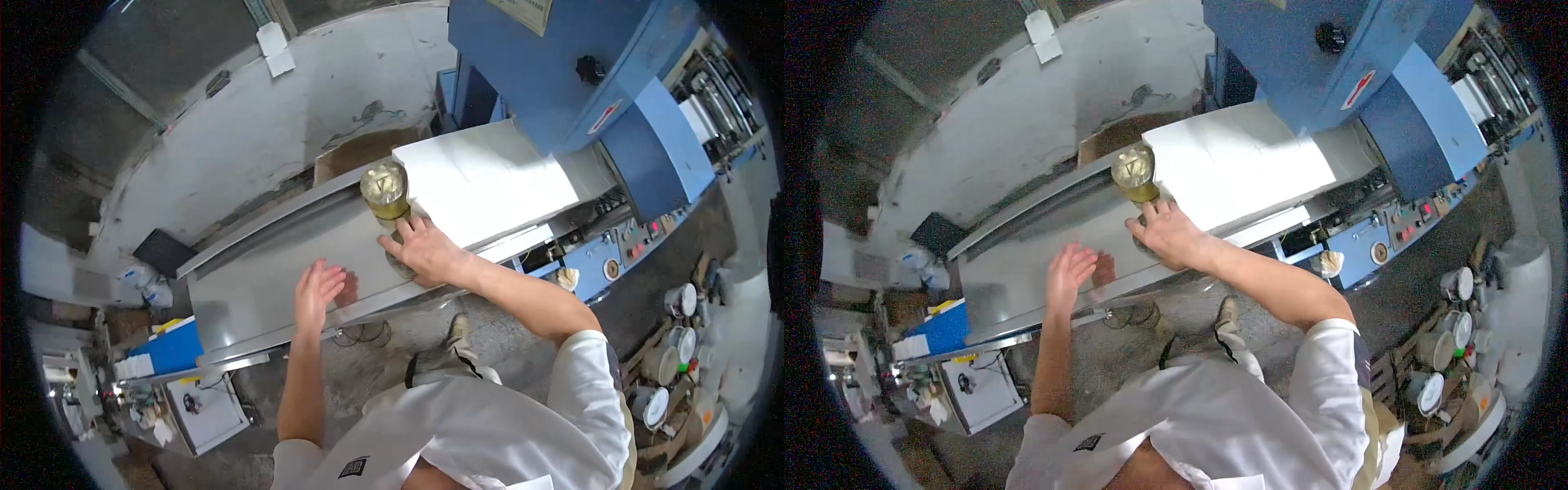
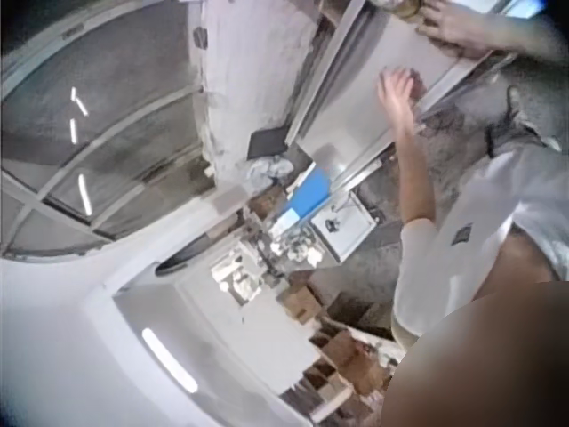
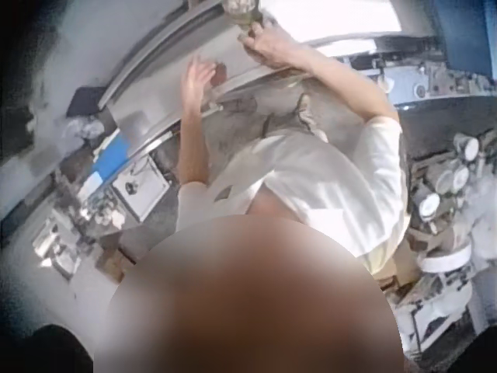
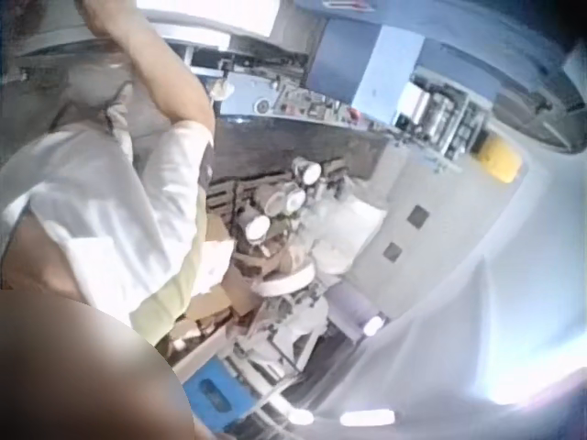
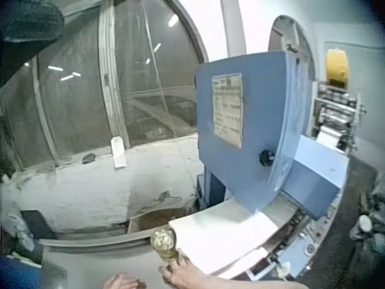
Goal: Picking up paper blocks from a machine output and placing them onto a conveyor belt in an organized manner.
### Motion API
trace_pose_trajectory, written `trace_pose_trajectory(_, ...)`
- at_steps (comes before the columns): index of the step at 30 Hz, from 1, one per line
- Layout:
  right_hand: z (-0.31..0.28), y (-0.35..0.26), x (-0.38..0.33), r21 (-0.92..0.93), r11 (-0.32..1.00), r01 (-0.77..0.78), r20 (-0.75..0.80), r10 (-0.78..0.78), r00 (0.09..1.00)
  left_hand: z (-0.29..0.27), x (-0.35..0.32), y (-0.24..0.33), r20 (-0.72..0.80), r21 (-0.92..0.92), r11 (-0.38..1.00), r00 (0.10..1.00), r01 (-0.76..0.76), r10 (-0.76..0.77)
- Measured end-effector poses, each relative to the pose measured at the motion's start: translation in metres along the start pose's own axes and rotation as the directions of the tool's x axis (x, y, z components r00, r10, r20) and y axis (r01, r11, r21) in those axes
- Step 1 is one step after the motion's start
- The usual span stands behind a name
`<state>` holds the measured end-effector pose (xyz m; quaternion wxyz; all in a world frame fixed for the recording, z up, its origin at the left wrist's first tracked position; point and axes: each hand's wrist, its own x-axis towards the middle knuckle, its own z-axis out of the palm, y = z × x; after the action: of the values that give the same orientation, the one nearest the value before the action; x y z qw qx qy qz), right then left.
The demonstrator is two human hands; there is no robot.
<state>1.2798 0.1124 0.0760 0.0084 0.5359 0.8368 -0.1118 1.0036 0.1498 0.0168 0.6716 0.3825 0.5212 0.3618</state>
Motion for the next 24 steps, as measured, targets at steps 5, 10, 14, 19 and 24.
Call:
trace_pose_trajectory(5, -0.041, 0.009, -0.062, 0.304, 0.933, 0.192, -0.439, -0.042, 0.897, 0.052, 0.008, -0.029, -0.120, 0.044, 0.999, 0.992, -0.021, 0.026)
trace_pose_trajectory(10, -0.018, 0.041, -0.167, 0.966, 0.089, 0.244, -0.259, 0.389, 0.884, 0.199, 0.018, 0.014, 0.064, 0.677, 0.729, 0.995, -0.098, 0.074)
trace_pose_trajectory(14, 0.044, 0.063, -0.233, 0.840, -0.476, 0.259, 0.025, 0.511, 0.859, 0.267, 0.021, 0.018, 0.079, 0.851, 0.513, 0.993, -0.114, 0.091)
trace_pose_trajectory(19, 0.071, 0.072, -0.264, 0.801, -0.553, 0.232, 0.149, 0.558, 0.816, 0.271, 0.031, 0.011, 0.099, 0.886, 0.439, 0.987, -0.147, 0.130)
trace_pose_trajectory(24, 0.080, 0.070, -0.247, 0.826, -0.526, 0.203, 0.124, 0.520, 0.845, 0.275, 0.027, 0.016, 0.078, 0.898, 0.426, 0.993, -0.107, 0.086)
